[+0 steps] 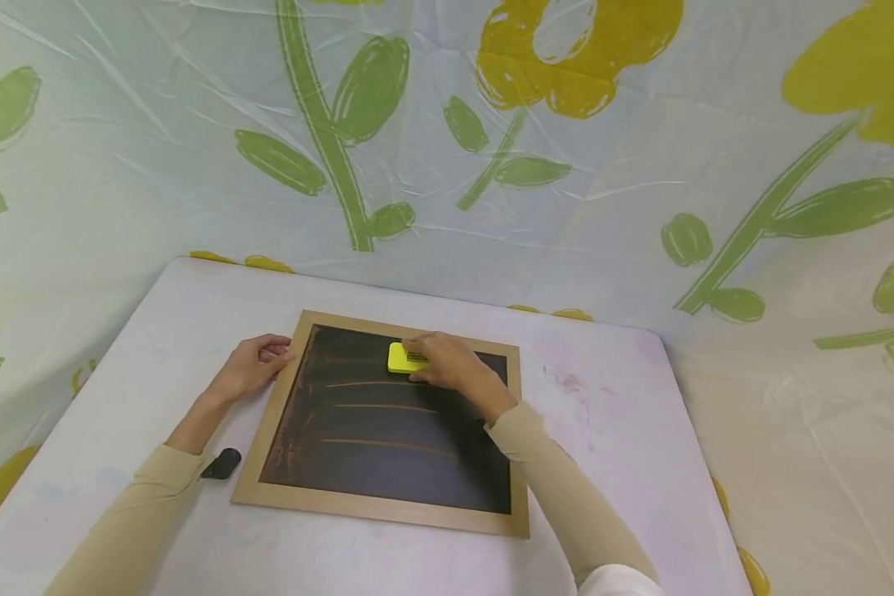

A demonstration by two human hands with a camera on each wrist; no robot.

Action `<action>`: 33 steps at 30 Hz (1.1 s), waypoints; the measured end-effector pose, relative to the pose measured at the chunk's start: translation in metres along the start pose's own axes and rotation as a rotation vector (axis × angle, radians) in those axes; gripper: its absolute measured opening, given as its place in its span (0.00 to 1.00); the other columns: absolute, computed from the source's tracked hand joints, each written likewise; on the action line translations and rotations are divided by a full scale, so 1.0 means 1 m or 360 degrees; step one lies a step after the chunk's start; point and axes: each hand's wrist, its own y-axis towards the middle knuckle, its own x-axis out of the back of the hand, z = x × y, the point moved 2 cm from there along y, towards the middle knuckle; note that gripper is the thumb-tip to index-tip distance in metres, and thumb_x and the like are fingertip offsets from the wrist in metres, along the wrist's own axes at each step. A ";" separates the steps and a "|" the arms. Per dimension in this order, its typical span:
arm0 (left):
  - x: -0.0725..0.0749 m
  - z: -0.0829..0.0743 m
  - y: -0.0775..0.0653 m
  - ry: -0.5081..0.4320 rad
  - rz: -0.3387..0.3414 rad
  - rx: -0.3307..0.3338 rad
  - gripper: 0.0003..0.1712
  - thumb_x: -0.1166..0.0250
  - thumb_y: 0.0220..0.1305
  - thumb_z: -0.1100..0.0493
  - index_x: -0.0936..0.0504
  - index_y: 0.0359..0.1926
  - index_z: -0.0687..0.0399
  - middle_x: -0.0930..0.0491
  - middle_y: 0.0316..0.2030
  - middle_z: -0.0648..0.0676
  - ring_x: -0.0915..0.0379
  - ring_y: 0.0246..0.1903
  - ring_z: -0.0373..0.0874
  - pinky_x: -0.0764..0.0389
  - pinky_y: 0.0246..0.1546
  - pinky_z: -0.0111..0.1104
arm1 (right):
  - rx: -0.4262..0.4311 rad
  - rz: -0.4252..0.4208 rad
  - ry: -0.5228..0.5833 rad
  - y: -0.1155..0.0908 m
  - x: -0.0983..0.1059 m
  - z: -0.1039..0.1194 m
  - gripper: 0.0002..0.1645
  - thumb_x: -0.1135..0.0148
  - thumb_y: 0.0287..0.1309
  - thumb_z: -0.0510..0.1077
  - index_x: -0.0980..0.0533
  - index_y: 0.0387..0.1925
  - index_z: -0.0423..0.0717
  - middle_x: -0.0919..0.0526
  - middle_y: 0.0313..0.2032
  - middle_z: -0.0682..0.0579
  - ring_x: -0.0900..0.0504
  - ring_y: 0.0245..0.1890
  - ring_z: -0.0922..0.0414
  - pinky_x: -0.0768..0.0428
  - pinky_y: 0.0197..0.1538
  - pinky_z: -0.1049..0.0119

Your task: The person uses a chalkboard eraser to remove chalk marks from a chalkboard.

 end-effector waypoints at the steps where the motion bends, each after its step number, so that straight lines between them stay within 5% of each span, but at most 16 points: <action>1: 0.000 0.000 0.000 -0.0001 0.0000 -0.0002 0.21 0.37 0.74 0.65 0.25 0.60 0.77 0.21 0.45 0.69 0.20 0.40 0.56 0.20 0.30 0.27 | -0.0009 -0.0001 0.0001 -0.002 0.000 -0.002 0.38 0.24 0.60 0.49 0.26 0.69 0.42 0.21 0.64 0.44 0.22 0.64 0.46 0.26 0.65 0.50; 33: 0.002 -0.003 -0.002 0.0084 -0.0027 -0.0017 0.21 0.36 0.73 0.63 0.23 0.59 0.75 0.20 0.45 0.68 0.20 0.42 0.57 0.24 0.32 0.28 | -0.0012 -0.0300 0.0065 -0.058 0.003 -0.034 0.40 0.20 0.54 0.50 0.23 0.64 0.37 0.17 0.59 0.41 0.17 0.57 0.44 0.20 0.58 0.49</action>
